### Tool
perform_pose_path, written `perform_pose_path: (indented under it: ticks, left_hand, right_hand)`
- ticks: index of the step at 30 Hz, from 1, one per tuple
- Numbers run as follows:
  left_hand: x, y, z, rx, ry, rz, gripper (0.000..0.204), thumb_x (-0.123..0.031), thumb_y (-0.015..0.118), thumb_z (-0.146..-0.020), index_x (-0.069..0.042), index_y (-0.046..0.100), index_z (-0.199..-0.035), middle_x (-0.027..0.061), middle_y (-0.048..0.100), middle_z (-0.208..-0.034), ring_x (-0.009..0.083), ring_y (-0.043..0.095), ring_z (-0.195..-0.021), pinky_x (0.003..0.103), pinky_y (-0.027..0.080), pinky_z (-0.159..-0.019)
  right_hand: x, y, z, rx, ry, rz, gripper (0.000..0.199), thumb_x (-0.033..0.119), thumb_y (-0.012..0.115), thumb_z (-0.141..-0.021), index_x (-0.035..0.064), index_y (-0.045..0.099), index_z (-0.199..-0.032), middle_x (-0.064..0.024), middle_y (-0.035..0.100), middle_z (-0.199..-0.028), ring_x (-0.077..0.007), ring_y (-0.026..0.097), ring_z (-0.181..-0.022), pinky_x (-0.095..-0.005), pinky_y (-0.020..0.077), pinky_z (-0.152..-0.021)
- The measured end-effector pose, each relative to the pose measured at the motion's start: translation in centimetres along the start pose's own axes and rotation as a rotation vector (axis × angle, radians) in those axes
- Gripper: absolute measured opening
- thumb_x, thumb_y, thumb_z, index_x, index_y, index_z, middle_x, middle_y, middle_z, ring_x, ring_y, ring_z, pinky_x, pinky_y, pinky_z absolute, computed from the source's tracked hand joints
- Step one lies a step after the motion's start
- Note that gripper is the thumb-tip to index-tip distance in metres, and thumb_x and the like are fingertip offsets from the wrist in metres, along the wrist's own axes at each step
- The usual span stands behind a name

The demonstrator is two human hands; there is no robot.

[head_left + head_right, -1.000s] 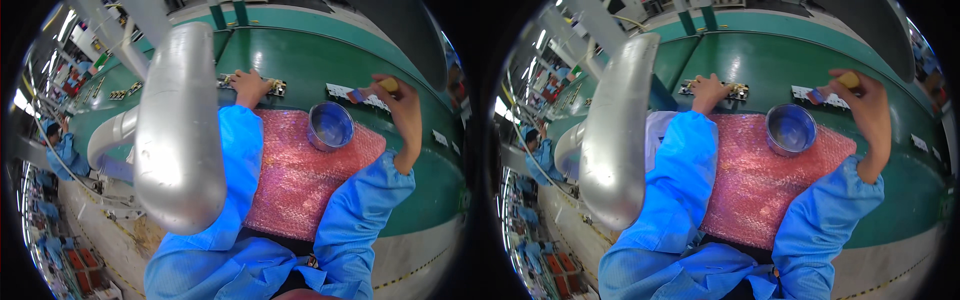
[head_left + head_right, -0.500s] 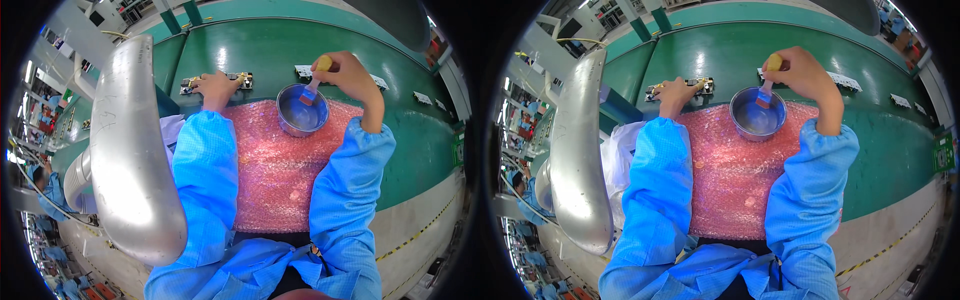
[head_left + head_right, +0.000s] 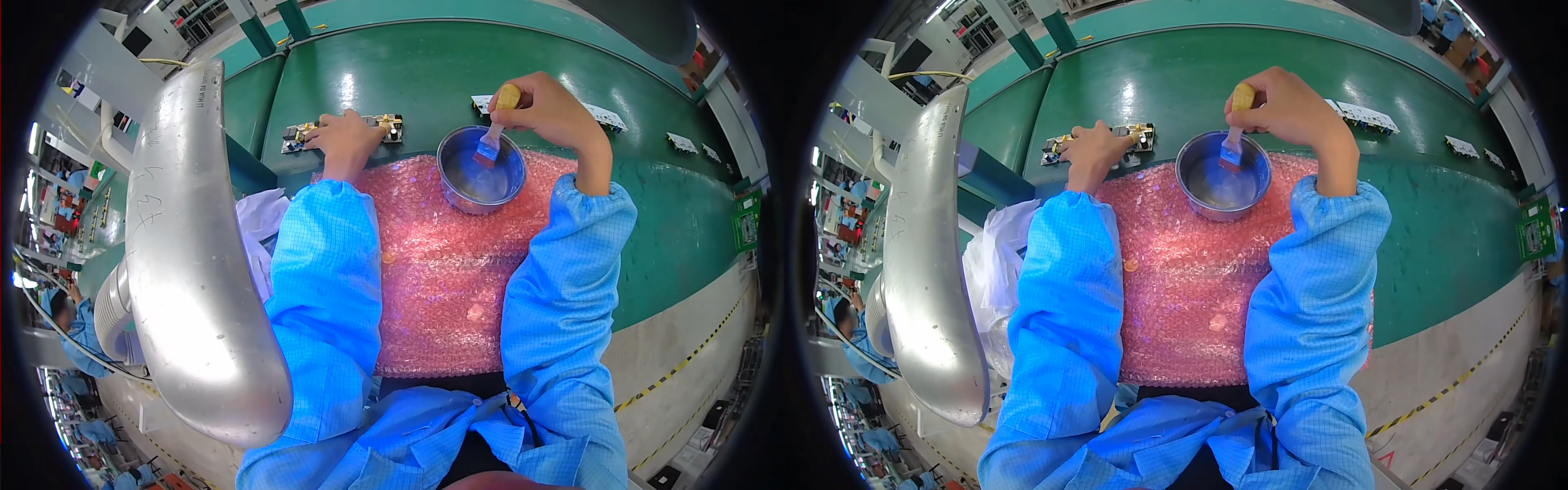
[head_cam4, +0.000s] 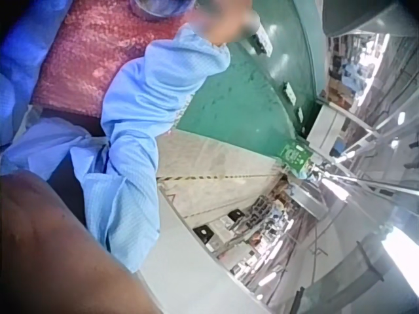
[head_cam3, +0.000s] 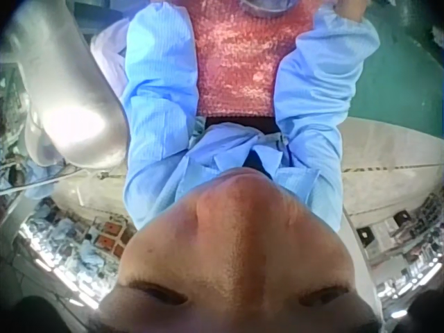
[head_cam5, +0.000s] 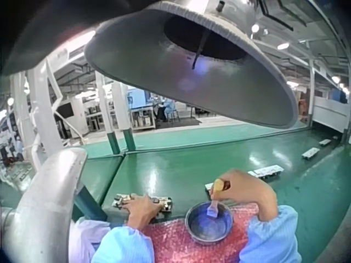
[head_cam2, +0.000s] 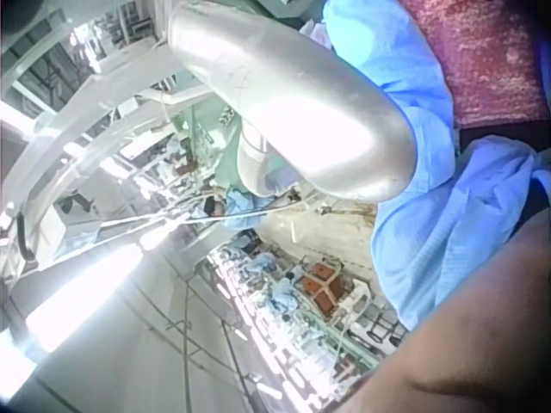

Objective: Cleaning a printed circuit board using a brush and liquid solution.

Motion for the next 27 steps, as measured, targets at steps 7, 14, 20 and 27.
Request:
perform_pose_path:
  ticks: [7, 14, 20, 27]
  left_hand:
    - [-0.1, -1.1, 0.6, 0.174, 0.050, -0.042, 0.074, -0.060, 0.062, -0.077, -0.006, 0.061, -0.129, 0.0330, 0.047, -0.133, 0.0578, 0.043, -0.125, 0.072, 0.028, -0.102]
    - [-0.1, -0.4, 0.6, -0.009, 0.089, -0.070, 0.073, -0.065, 0.068, -0.071, -0.003, 0.072, -0.109, 0.0278, 0.063, -0.117, 0.0431, 0.062, -0.110, 0.051, 0.050, -0.089]
    - [-0.5, -2.0, 0.8, -0.081, 0.175, 0.037, 0.063, -0.059, 0.068, -0.074, -0.002, 0.074, -0.099, 0.0252, 0.070, -0.096, 0.0386, 0.068, -0.092, 0.040, 0.054, -0.081]
    - [0.9, -5.7, -1.0, -0.003, 0.272, 0.725, 0.055, -0.056, 0.066, -0.078, -0.004, 0.075, -0.092, 0.0137, 0.071, -0.083, 0.0270, 0.070, -0.084, 0.036, 0.052, -0.075]
  right_hand:
    - [-0.4, 0.0, -0.2, 0.026, 0.021, 0.027, 0.019, 0.016, 0.072, -0.082, 0.0004, 0.070, -0.093, -0.0047, 0.068, -0.083, -0.0105, 0.063, -0.074, -0.0243, 0.0522, -0.068]
    - [-0.5, -0.1, -0.1, -0.030, -0.012, 0.012, 0.017, 0.013, 0.072, -0.081, 0.0003, 0.070, -0.092, -0.0060, 0.069, -0.083, -0.0117, 0.065, -0.074, -0.0263, 0.0530, -0.071]
    - [-1.9, -1.2, -0.1, -0.123, -0.043, -0.058, 0.022, 0.018, 0.070, -0.085, 0.0021, 0.068, -0.100, -0.0035, 0.068, -0.083, -0.0093, 0.062, -0.071, -0.0245, 0.0499, -0.065]
    - [-2.3, -2.3, 0.3, -0.331, 0.116, 0.026, 0.021, 0.019, 0.069, -0.087, 0.0039, 0.068, -0.102, -0.0034, 0.068, -0.085, -0.0085, 0.062, -0.072, -0.0239, 0.0486, -0.062]
Point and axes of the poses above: each hand's wrist, its own z-axis away from the middle knuckle, its own y-axis out of the palm, x = y × z, the point moved 1 cm from there along -z, towards the middle knuckle
